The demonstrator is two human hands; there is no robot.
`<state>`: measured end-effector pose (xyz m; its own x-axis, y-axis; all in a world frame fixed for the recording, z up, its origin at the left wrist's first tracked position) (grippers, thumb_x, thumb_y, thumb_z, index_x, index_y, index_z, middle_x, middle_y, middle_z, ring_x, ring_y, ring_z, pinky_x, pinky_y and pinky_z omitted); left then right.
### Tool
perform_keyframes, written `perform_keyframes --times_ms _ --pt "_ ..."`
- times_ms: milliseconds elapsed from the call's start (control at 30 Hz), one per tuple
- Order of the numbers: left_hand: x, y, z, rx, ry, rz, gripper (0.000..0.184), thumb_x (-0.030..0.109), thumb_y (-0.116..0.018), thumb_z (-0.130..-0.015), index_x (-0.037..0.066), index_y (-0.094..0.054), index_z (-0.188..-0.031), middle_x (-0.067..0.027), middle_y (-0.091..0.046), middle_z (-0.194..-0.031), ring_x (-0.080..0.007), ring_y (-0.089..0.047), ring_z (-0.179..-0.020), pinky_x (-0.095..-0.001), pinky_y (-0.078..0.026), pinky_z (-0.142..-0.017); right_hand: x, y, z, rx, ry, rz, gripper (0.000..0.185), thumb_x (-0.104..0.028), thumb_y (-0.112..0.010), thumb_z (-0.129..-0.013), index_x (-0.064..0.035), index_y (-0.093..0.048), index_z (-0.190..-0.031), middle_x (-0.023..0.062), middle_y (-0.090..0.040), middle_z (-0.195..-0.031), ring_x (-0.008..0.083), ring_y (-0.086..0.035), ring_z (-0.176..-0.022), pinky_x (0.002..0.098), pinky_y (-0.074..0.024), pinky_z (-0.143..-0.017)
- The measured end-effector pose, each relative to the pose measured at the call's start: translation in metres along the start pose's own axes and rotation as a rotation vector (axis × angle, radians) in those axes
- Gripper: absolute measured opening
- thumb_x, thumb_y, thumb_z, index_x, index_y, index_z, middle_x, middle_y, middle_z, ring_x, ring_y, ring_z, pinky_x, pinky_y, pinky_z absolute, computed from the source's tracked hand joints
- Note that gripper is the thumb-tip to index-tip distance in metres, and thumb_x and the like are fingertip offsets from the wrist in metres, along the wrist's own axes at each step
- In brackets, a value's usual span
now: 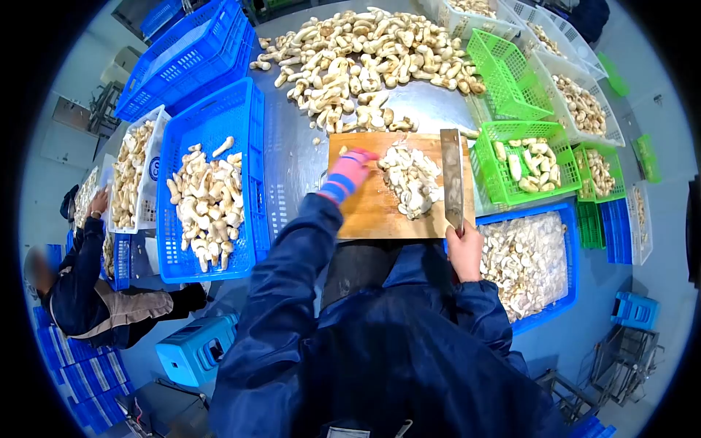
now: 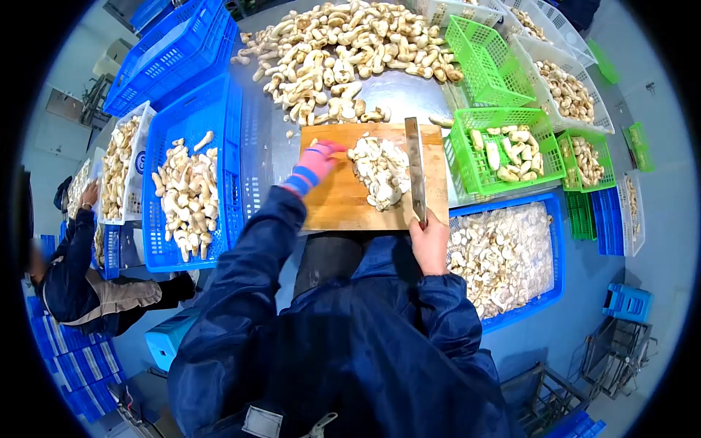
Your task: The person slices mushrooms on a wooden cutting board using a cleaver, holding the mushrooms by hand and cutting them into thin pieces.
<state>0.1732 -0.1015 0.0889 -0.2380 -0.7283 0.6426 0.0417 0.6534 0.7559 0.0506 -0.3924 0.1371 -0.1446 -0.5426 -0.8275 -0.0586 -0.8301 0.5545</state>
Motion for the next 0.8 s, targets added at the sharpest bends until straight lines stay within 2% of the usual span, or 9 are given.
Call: perform_keyframes --times_ms 33,133,267,300,400,533,567,667,800 --pt "0.009 -0.021 -0.011 -0.056 -0.113 -0.014 0.042 -0.003 -0.054 -0.076 0.019 -0.064 -0.111 -0.0104 -0.059 -0.107 -0.0304 -0.056 -0.1 -0.0352 -0.046 -0.088 0.003 0.005 0.004 0.003 -0.009 0.008 0.023 -0.012 -0.058 -0.077 0.0043 -0.062 -0.094 0.0191 -0.055 -0.056 0.0291 -0.054 -0.046 0.0383 -0.0432 -0.05" --pt "0.027 -0.048 -0.024 -0.166 -0.232 -0.167 0.042 -0.002 -0.055 -0.076 0.02 -0.063 -0.111 -0.0104 -0.057 -0.108 -0.0305 -0.054 -0.103 -0.0369 -0.045 -0.089 0.009 0.017 0.015 0.035 0.002 0.023 0.022 -0.012 -0.058 -0.078 0.0047 -0.062 -0.092 0.0186 -0.055 -0.055 0.0294 -0.054 -0.046 0.0388 -0.0425 -0.049" --pt "0.014 -0.038 -0.016 -0.135 -0.229 -0.131 0.035 -0.001 -0.061 -0.073 0.015 -0.064 -0.104 -0.011 -0.057 -0.101 -0.0317 -0.056 -0.096 -0.038 -0.047 -0.084 0.017 0.021 0.028 0.041 -0.055 0.029 0.022 -0.013 -0.059 -0.08 0.005 -0.062 -0.093 0.019 -0.056 -0.056 0.0297 -0.056 -0.048 0.0389 -0.0431 -0.05" --pt "0.006 -0.033 -0.01 -0.141 -0.26 -0.107 0.029 0.003 -0.066 -0.072 0.012 -0.063 -0.099 -0.0109 -0.057 -0.1 -0.0323 -0.056 -0.095 -0.0376 -0.047 -0.082 0.018 0.019 0.028 0.028 -0.065 0.027 0.022 -0.013 -0.059 -0.08 0.005 -0.062 -0.093 0.0191 -0.056 -0.056 0.0293 -0.056 -0.048 0.0386 -0.0434 -0.05" --pt "-0.013 -0.027 0.01 -0.154 -0.182 -0.043 0.027 0.006 -0.068 -0.072 0.011 -0.062 -0.098 -0.0108 -0.057 -0.1 -0.0323 -0.056 -0.094 -0.0372 -0.048 -0.081 0.015 0.01 0.025 -0.012 -0.068 -0.012 0.022 -0.012 -0.059 -0.079 0.0045 -0.062 -0.093 0.0185 -0.056 -0.057 0.0277 -0.056 -0.048 0.0376 -0.0438 -0.05" --pt "-0.011 -0.028 0.03 -0.077 -0.139 -0.123 0.028 0.007 -0.067 -0.073 0.013 -0.062 -0.1 -0.0108 -0.057 -0.101 -0.032 -0.055 -0.098 -0.0387 -0.047 -0.083 0.005 -0.001 0.022 -0.063 -0.051 -0.056 0.022 -0.012 -0.059 -0.079 0.0042 -0.062 -0.093 0.0173 -0.056 -0.056 0.0255 -0.056 -0.048 0.0366 -0.0437 -0.05" --pt "-0.009 -0.029 0.03 -0.038 -0.101 -0.134 0.038 0.005 -0.066 -0.071 0.014 -0.06 -0.107 -0.0113 -0.056 -0.106 -0.0328 -0.053 -0.102 -0.0393 -0.046 -0.086 0.001 -0.003 0.022 -0.07 -0.051 -0.057 0.022 -0.012 -0.059 -0.079 0.0041 -0.062 -0.093 0.0173 -0.056 -0.056 0.0253 -0.056 -0.048 0.0365 -0.0437 -0.05" --pt "0.017 -0.023 0.016 -0.018 -0.095 -0.099 0.048 0.001 -0.064 -0.069 0.015 -0.057 -0.114 -0.0116 -0.054 -0.112 -0.0335 -0.052 -0.105 -0.0388 -0.045 -0.088 -0.001 -0.006 0.021 -0.088 -0.036 -0.061 0.022 -0.012 -0.059 -0.079 0.0039 -0.062 -0.094 0.0172 -0.056 -0.056 0.0247 -0.055 -0.048 0.0364 -0.0434 -0.05" --pt "0.007 -0.033 -0.002 -0.294 -0.131 -0.137 0.048 -0.001 -0.063 -0.068 0.015 -0.058 -0.113 -0.011 -0.052 -0.111 -0.0326 -0.054 -0.103 -0.0368 -0.046 -0.088 0.001 -0.004 0.025 -0.085 -0.039 -0.075 0.022 -0.012 -0.059 -0.079 0.0035 -0.062 -0.094 0.017 -0.055 -0.057 0.024 -0.054 -0.047 0.0363 -0.043 -0.05"
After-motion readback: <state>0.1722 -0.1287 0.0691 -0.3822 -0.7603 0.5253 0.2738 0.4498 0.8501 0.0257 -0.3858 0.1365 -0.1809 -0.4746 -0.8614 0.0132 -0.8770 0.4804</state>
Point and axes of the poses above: each hand's wrist, its own z-axis away from the middle knuckle, its own y-axis out of the back of the hand, x = y × z, the point moved 4 cm from there along -z, towards the middle knuckle
